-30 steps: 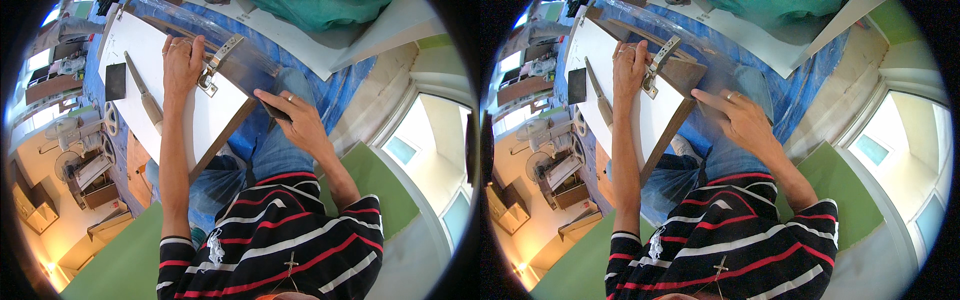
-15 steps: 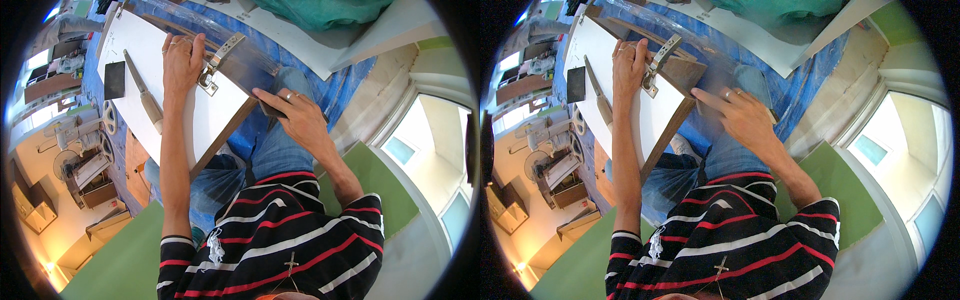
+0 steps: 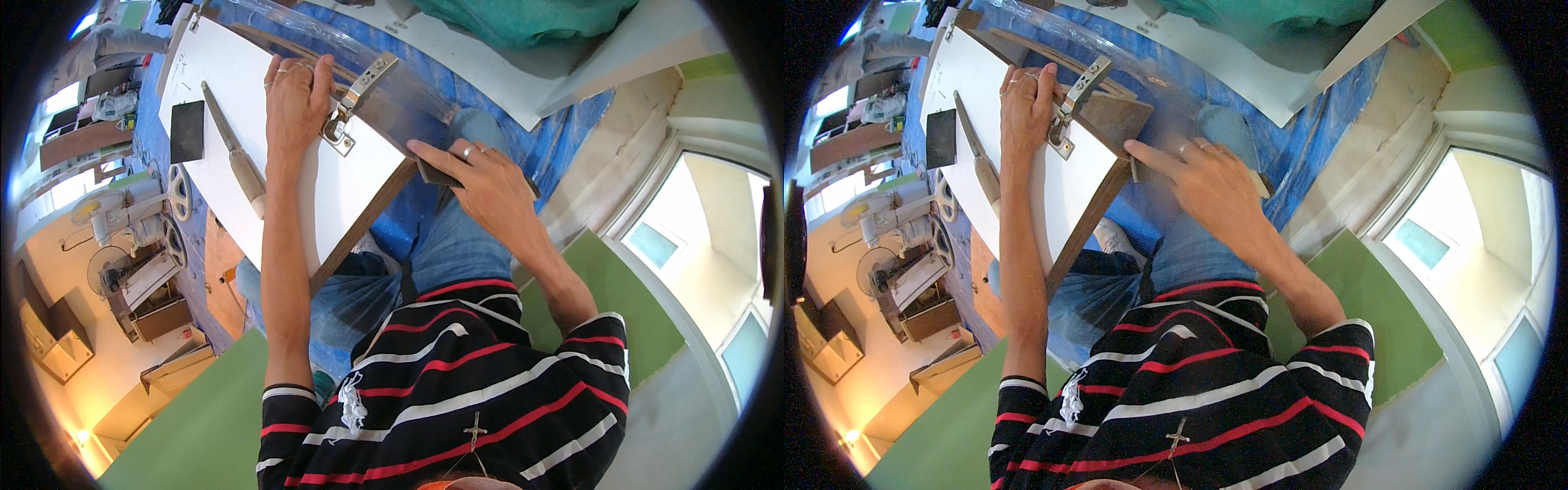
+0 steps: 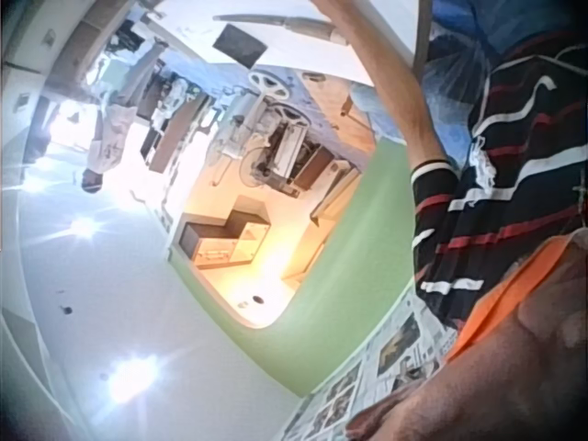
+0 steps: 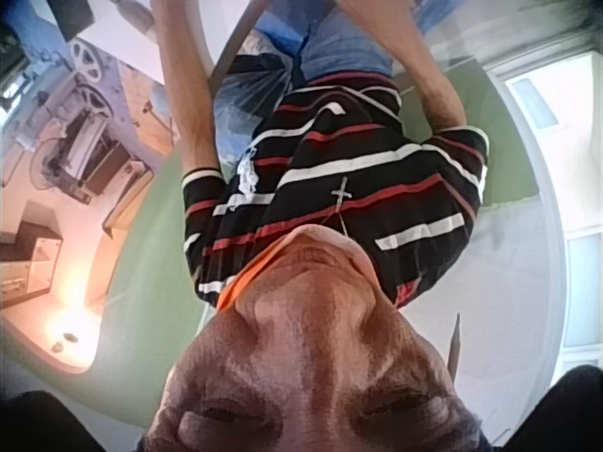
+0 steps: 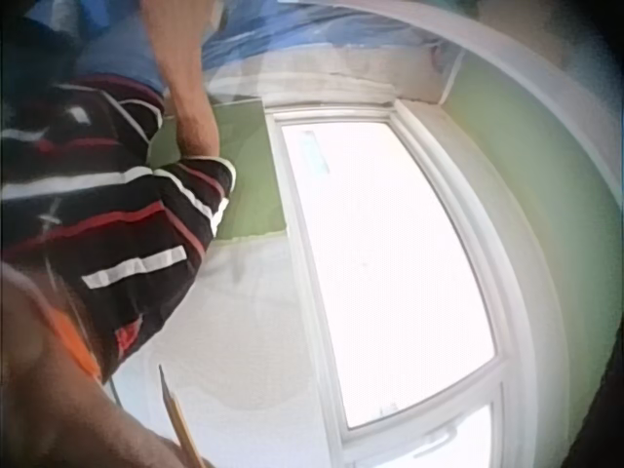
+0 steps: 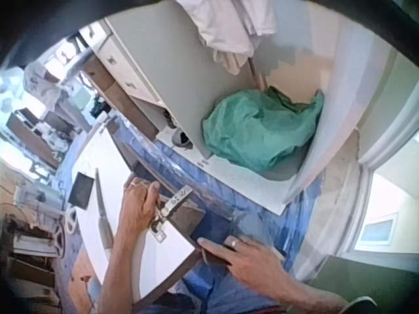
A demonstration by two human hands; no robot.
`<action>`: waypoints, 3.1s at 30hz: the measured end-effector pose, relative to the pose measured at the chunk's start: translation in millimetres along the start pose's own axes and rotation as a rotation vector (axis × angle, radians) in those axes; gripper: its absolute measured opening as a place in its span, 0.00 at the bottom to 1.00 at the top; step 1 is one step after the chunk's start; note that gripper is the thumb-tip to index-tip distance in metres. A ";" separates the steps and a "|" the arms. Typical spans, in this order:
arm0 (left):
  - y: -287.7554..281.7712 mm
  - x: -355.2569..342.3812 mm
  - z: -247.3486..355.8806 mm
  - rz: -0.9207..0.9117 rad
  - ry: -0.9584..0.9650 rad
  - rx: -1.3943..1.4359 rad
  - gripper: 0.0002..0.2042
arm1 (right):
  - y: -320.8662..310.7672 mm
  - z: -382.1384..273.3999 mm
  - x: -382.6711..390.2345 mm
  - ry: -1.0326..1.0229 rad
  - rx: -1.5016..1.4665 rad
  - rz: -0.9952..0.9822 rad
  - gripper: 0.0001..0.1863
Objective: The person positions a white door panel on a workbench and aligns a metal hinge. They use a pencil to mark screw locations, then use a hammer and chisel to create recesses for the hinge. The person continues to mark and chisel the door edge to fit the hinge hardware.
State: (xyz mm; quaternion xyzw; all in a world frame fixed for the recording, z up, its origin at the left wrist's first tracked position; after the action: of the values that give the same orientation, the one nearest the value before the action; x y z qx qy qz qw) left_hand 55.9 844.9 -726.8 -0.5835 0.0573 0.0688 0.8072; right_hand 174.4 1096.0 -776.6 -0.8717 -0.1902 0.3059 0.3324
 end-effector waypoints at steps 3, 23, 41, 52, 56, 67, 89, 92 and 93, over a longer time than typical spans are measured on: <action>-0.5 0.2 1.3 0.028 0.048 0.009 0.29 | -0.8 -0.3 0.1 0.012 0.015 -0.021 0.37; 0.2 0.5 0.6 0.026 0.018 0.019 0.29 | -0.7 -5.9 -5.3 0.030 0.012 -0.023 0.38; 0.1 0.2 0.4 0.025 0.043 0.018 0.29 | 6.2 -18.6 10.4 0.237 -0.727 0.199 0.23; -1.0 1.0 1.1 0.020 0.065 0.009 0.28 | 7.8 -7.8 -0.4 0.302 -0.609 0.319 0.16; -1.0 1.6 0.6 0.046 0.064 0.020 0.28 | 19.0 -12.0 -14.3 0.165 -0.534 0.485 0.16; 1.1 0.8 -2.5 0.032 0.067 0.001 0.27 | 11.5 -14.7 -20.8 0.230 -0.538 0.381 0.13; 1.6 1.3 -4.1 0.057 0.097 0.002 0.30 | 6.0 -12.9 13.0 0.286 -0.532 0.334 0.19; 0.9 2.2 -5.2 0.041 0.089 -0.006 0.29 | 8.0 -8.4 14.6 0.185 -0.308 0.144 0.28; 1.0 2.7 -5.8 0.025 0.080 -0.007 0.29 | 9.4 -8.4 15.0 0.163 -0.262 0.134 0.30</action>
State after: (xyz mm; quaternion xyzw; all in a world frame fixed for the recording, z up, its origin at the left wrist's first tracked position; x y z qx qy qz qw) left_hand 58.4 839.9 -730.0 -0.5878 0.0964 0.0556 0.8013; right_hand 192.3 1093.5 -784.3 -0.9401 -0.1423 0.2285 0.2092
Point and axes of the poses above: each hand's wrist, its own x-axis away from the middle knuckle, its own y-axis out of the palm, z = x × y, the point moved 3 cm from there along -x, towards the middle knuckle, and after that the axes turned 13 degrees about -y, right-handed, at the moved point
